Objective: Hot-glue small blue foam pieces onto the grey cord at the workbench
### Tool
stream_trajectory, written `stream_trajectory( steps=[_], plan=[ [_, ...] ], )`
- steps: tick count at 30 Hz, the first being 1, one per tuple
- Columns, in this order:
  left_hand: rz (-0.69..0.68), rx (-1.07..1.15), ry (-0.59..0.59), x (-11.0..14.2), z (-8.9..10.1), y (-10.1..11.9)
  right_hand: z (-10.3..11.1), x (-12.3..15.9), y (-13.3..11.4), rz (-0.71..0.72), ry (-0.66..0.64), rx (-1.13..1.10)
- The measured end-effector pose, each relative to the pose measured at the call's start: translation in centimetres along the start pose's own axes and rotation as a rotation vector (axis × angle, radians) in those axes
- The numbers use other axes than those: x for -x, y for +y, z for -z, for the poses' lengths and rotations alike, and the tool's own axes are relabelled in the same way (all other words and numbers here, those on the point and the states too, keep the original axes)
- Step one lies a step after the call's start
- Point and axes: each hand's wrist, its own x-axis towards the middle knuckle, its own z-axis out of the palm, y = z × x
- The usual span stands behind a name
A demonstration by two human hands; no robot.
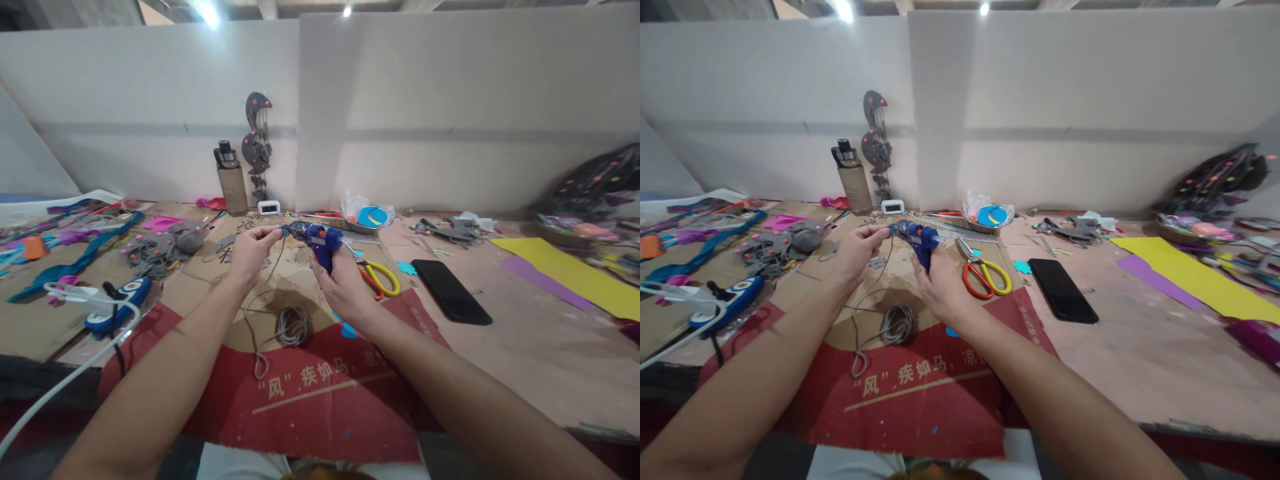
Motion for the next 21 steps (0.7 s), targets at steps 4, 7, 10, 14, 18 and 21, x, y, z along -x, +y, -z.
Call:
stream_trajectory(
  steps=[4, 7, 10, 14, 18, 21],
  plan=[
    [0.011, 0.002, 0.007, 0.0, 0.0, 0.0, 0.0, 0.0, -0.1, -0.007, -0.008, 0.010],
    [0.013, -0.002, 0.002, 0.0, -0.1, 0.0, 0.1, -0.1, 0.2, -0.017, 0.005, 0.014],
    [0.007, -0.003, -0.012, 0.0, 0.0, -0.1, 0.0, -0.1, 0.6, -0.019, 0.025, -0.013],
    [0.007, 0.006, -0.002, -0.5, 0.4, -0.4, -0.2, -0.1, 1.0, -0.115, 0.006, -0.180],
    [0.024, 0.029, 0.021, -0.9, 0.8, -0.5, -0.2, -0.9, 1.9, -0.302, -0.043, -0.537],
    [0.009, -0.017, 0.053, -0.9, 0.9, -0.4, -0.2, -1.7, 3.3, -0.436, -0.099, -0.552]
  ],
)
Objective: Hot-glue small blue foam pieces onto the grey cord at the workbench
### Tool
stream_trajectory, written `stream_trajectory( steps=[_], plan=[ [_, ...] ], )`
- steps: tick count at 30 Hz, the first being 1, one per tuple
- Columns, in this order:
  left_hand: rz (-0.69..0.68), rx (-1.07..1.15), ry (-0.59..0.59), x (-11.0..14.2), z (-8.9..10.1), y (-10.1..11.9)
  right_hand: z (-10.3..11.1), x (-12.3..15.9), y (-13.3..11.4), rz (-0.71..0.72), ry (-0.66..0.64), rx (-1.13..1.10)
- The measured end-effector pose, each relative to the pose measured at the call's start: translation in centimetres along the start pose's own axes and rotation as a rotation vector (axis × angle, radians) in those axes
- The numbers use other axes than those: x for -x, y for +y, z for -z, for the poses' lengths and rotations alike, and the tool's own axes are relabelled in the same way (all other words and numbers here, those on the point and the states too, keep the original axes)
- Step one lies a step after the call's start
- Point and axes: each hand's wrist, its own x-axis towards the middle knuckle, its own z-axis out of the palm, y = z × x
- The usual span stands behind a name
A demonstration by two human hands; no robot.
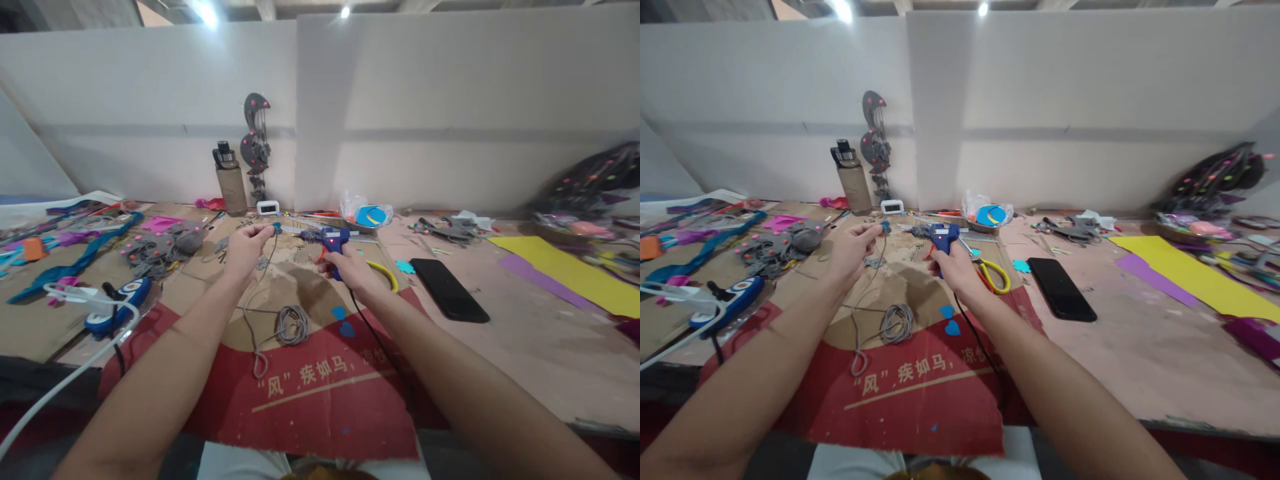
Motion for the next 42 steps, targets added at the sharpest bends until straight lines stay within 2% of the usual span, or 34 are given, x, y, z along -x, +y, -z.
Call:
stream_trajectory(
  steps=[3, 5, 8, 10, 12, 13, 14, 19, 22, 24, 26, 28, 33, 36, 42],
  plan=[
    [-0.080, -0.091, 0.032, 0.3, -0.1, 0.3, 0.5, -1.1, 0.9, -0.075, -0.036, 0.381],
    [-0.161, -0.170, 0.034, 0.7, -0.2, 0.6, 0.7, -1.3, 1.2, -0.055, -0.036, 0.620],
    [-0.301, -0.321, 0.037, 1.3, -0.2, 1.3, 1.2, -1.0, 0.8, 0.053, 0.074, 0.793],
    [-0.406, -0.402, 0.049, 1.7, -0.2, 1.8, 1.3, -0.7, 0.2, 0.213, 0.195, 0.836],
    [-0.518, -0.458, 0.048, 2.0, -0.2, 2.1, 0.8, -0.7, -0.5, 0.351, 0.251, 0.724],
    [-0.571, -0.484, 0.039, 2.1, -0.3, 2.2, 0.3, -0.7, -0.8, 0.371, 0.238, 0.599],
    [-0.622, -0.513, 0.025, 2.2, -0.3, 2.3, -0.4, -0.8, -1.0, 0.343, 0.200, 0.443],
    [-0.781, -0.670, 0.002, 2.3, -0.3, 2.1, -4.7, -1.0, -2.2, -0.009, -0.033, -0.355],
    [-0.762, -0.723, 0.031, 2.2, -0.1, 2.0, -5.9, -0.8, -2.9, -0.103, -0.119, -0.640],
    [-0.710, -0.727, 0.035, 2.1, 0.0, 1.9, -6.0, -0.8, -3.0, -0.108, -0.127, -0.685],
    [-0.627, -0.698, 0.020, 2.0, 0.0, 1.7, -5.9, -1.0, -2.7, -0.070, -0.083, -0.598],
    [-0.518, -0.630, -0.017, 1.9, -0.2, 1.5, -5.7, -1.3, -2.2, 0.001, -0.012, -0.421],
    [-0.283, -0.452, -0.114, 1.8, -0.6, 1.3, -5.0, -1.6, -1.4, 0.286, 0.121, -0.067],
    [-0.214, -0.390, -0.137, 1.9, -0.9, 1.5, -4.5, -1.5, -1.4, 0.353, 0.175, 0.050],
    [-0.177, -0.321, -0.174, 2.2, -1.1, 1.6, -4.1, -1.5, -1.2, 0.369, 0.218, 0.197]
  ],
)
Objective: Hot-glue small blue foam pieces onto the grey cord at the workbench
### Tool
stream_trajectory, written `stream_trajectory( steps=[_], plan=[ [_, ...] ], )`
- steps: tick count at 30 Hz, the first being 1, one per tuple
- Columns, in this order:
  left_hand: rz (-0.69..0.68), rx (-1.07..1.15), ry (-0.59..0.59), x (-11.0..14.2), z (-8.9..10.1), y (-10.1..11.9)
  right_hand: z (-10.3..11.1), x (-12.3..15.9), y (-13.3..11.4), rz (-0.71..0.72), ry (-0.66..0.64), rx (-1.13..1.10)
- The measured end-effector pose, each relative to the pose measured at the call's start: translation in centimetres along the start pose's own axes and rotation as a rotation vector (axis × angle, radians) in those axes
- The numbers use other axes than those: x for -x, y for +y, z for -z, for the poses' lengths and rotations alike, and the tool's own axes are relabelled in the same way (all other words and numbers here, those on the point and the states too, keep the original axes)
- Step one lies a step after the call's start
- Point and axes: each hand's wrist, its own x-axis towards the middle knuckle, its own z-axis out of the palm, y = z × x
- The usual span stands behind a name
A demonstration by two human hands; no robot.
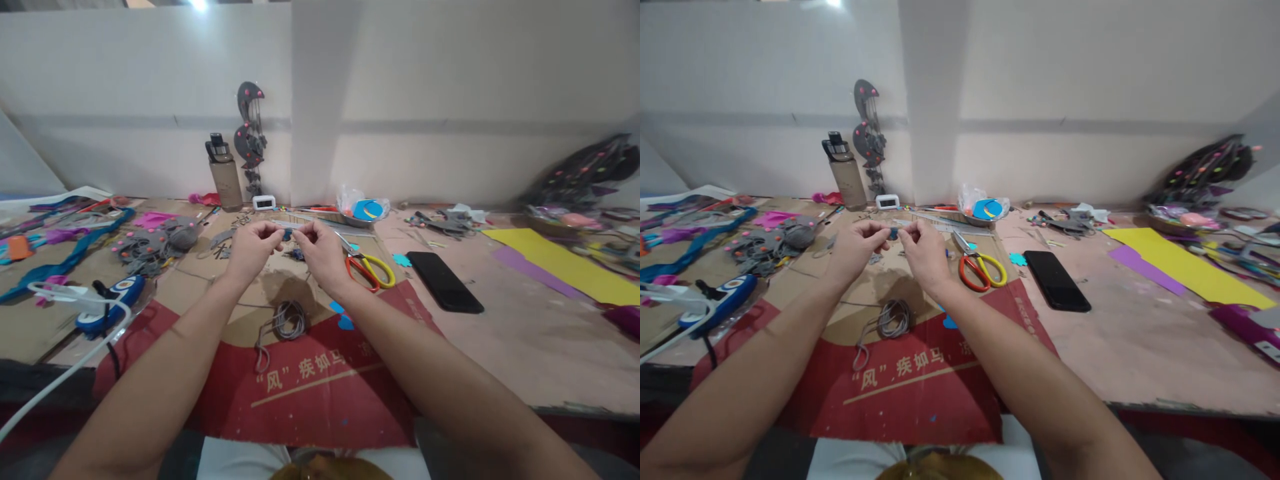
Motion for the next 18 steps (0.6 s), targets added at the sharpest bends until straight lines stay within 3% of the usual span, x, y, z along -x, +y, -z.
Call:
stream_trajectory(
  steps=[10, 18],
  plan=[
    [-0.030, 0.041, -0.021, -0.13, -0.02, -0.43, 0.18, 0.31, -0.79, 0.053, 0.026, 0.133],
    [-0.017, 0.070, -0.078, -0.25, 0.02, -0.70, 0.26, 0.21, -0.52, 0.021, 0.021, 0.080]
  ],
)
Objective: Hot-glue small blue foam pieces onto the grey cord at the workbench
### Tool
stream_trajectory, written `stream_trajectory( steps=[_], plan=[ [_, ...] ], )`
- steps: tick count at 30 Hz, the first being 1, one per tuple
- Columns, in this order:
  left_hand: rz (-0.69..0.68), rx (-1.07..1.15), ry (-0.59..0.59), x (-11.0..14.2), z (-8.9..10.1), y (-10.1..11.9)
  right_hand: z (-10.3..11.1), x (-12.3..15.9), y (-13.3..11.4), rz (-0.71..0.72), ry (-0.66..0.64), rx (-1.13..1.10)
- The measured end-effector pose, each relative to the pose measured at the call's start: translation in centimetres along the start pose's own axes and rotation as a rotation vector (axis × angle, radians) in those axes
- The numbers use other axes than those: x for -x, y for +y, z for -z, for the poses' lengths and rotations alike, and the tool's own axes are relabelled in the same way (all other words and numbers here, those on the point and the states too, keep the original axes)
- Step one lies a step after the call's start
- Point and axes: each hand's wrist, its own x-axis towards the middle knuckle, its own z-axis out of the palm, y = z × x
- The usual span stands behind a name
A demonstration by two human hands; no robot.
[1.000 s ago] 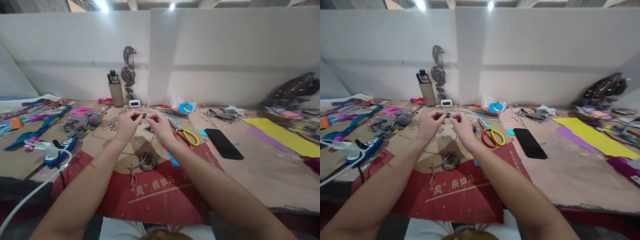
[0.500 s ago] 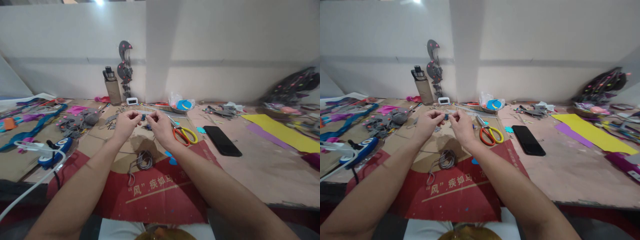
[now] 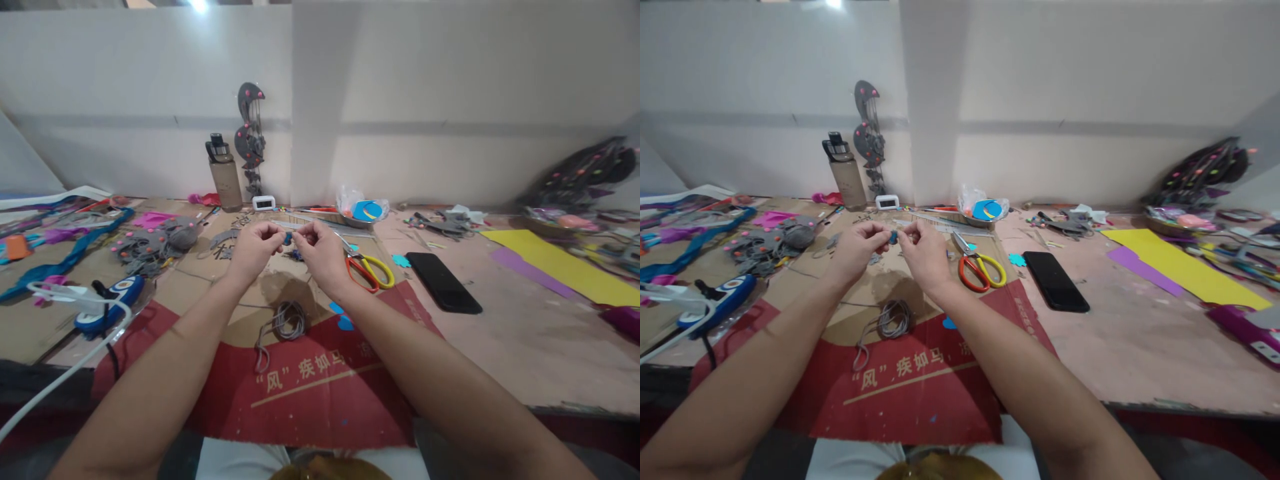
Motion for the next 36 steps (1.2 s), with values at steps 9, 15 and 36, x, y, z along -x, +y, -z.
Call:
stream_trajectory(
  steps=[9, 15, 36],
  plan=[
    [0.083, 0.168, -0.111, -0.2, 0.0, -0.1, 0.3, -0.4, 0.0, -0.112, -0.095, -0.133],
    [0.194, 0.130, -0.224, -0.3, 0.9, 0.6, 0.6, -0.2, 0.2, -0.141, -0.090, -0.103],
    [-0.221, -0.532, -0.092, 0.4, 0.7, 0.9, 0.6, 0.1, 0.0, 0.096, -0.105, 0.238]
  ],
)
